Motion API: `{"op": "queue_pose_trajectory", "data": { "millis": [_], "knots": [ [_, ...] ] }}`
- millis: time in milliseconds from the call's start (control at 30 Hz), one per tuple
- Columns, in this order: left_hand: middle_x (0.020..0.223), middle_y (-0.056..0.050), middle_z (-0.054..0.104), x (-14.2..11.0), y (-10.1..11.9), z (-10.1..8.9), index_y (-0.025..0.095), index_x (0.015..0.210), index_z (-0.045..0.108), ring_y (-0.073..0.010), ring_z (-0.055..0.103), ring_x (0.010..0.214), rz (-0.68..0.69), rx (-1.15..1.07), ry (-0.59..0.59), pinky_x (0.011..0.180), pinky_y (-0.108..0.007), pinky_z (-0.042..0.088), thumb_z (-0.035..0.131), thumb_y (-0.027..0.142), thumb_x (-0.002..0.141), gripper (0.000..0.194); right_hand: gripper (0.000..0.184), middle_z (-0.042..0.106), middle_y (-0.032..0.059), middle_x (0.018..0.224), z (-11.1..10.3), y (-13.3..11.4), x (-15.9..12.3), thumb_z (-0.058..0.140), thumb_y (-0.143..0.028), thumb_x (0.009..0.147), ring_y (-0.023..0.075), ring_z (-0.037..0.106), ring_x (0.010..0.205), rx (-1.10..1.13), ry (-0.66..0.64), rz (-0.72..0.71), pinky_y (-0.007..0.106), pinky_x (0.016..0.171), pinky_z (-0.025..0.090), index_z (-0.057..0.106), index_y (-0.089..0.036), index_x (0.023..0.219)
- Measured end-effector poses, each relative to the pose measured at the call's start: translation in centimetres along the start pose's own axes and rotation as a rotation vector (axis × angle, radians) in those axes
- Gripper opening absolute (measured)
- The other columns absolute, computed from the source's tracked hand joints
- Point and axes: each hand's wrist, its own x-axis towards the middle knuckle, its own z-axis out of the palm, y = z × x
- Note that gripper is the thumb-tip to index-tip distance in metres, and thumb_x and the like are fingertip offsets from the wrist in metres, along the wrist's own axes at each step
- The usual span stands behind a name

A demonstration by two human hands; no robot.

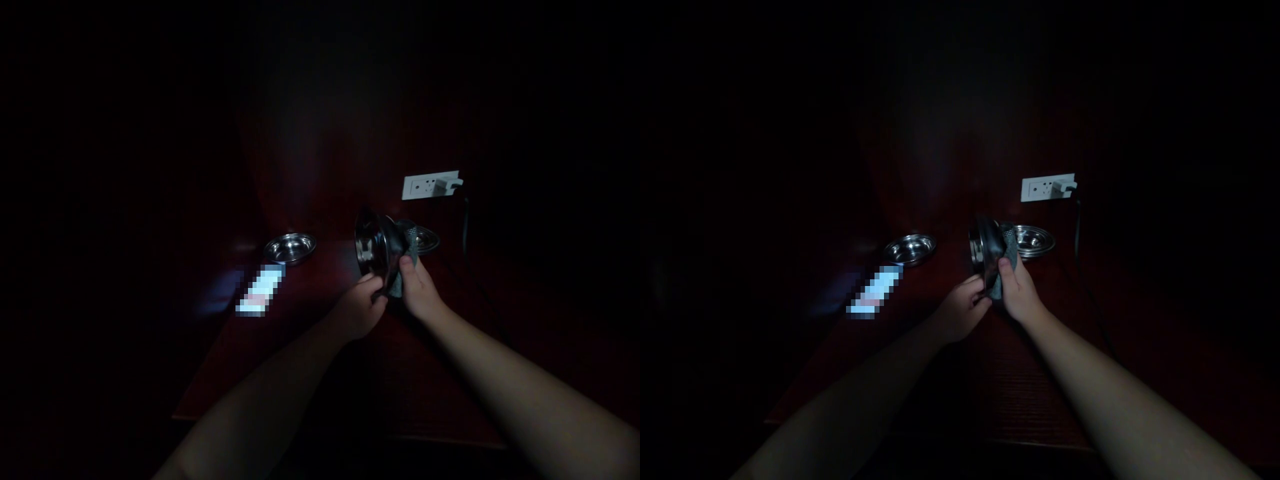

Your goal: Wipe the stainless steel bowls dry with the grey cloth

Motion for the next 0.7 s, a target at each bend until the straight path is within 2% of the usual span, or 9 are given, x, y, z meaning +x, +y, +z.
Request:
{"op": "queue_pose_trajectory", "data": {
  "millis": [133, 267, 400, 500, 600, 700],
  "knots": [
    [0.091, -0.007, 0.061, 0.11, 0.58, -0.50, 0.018, 0.084, 0.061, -0.0218, 0.055, 0.088, 0.056, 0.311, -0.076, 0.085, -0.036, 0.041, 0.047, 0.019, 0.080, 0.014, 0.056, 0.062, 0.0082, 0.104, 0.03, -0.30, -0.03, 0.028, -0.061, 0.086, 0.0251, 0.057, 0.097, 0.023, 0.022, 0.076, 0.042, 0.089, 0.044, 0.052, -0.020, 0.117],
    [0.095, -0.006, 0.061, -0.05, 0.88, -0.64, 0.017, 0.090, 0.057, -0.0194, 0.055, 0.090, 0.055, 0.462, -0.150, 0.084, -0.033, 0.042, 0.045, 0.022, 0.084, 0.014, 0.056, 0.062, 0.0080, 0.104, -0.04, -0.57, 0.00, 0.028, -0.062, 0.086, 0.0239, 0.057, 0.097, 0.034, 0.035, 0.110, 0.040, 0.090, 0.043, 0.055, -0.019, 0.111],
    [0.093, -0.005, 0.063, -0.31, 0.75, -0.63, 0.017, 0.095, 0.055, -0.0191, 0.057, 0.087, -0.010, 0.454, -0.168, 0.081, -0.033, 0.044, 0.046, 0.031, 0.085, 0.019, 0.054, 0.063, 0.0078, 0.098, -0.13, -0.32, 0.08, 0.031, -0.060, 0.086, 0.0236, 0.058, 0.092, 0.027, 0.032, 0.097, 0.039, 0.085, 0.044, 0.055, -0.018, 0.109],
    [0.096, -0.005, 0.063, -0.44, 0.66, -0.47, 0.017, 0.102, 0.053, -0.0186, 0.058, 0.087, -0.037, 0.353, -0.133, 0.079, -0.032, 0.046, 0.045, 0.034, 0.087, 0.025, 0.052, 0.063, 0.0079, 0.099, -0.13, -0.11, 0.12, 0.032, -0.058, 0.087, 0.0235, 0.058, 0.092, 0.020, 0.011, 0.042, 0.038, 0.084, 0.044, 0.054, -0.017, 0.111],
    [0.102, -0.006, 0.063, -0.52, 0.76, -0.25, 0.018, 0.112, 0.048, -0.0176, 0.059, 0.092, -0.013, 0.217, -0.103, 0.082, -0.031, 0.046, 0.043, 0.032, 0.088, 0.029, 0.052, 0.061, 0.0086, 0.106, -0.02, -0.15, 0.10, 0.033, -0.056, 0.087, 0.0239, 0.057, 0.098, 0.027, 0.002, -0.009, 0.039, 0.088, 0.043, 0.052, -0.017, 0.116],
    [0.106, -0.006, 0.062, -0.52, 0.96, -0.26, 0.018, 0.115, 0.047, -0.0187, 0.058, 0.096, 0.035, 0.231, -0.107, 0.085, -0.032, 0.046, 0.053, 0.029, 0.083, 0.034, 0.050, 0.062, 0.0080, 0.106, 0.22, -0.41, -0.04, 0.032, -0.055, 0.088, 0.0233, 0.057, 0.098, 0.058, 0.007, -0.006, 0.039, 0.089, 0.043, 0.053, -0.018, 0.115]
  ]
}}
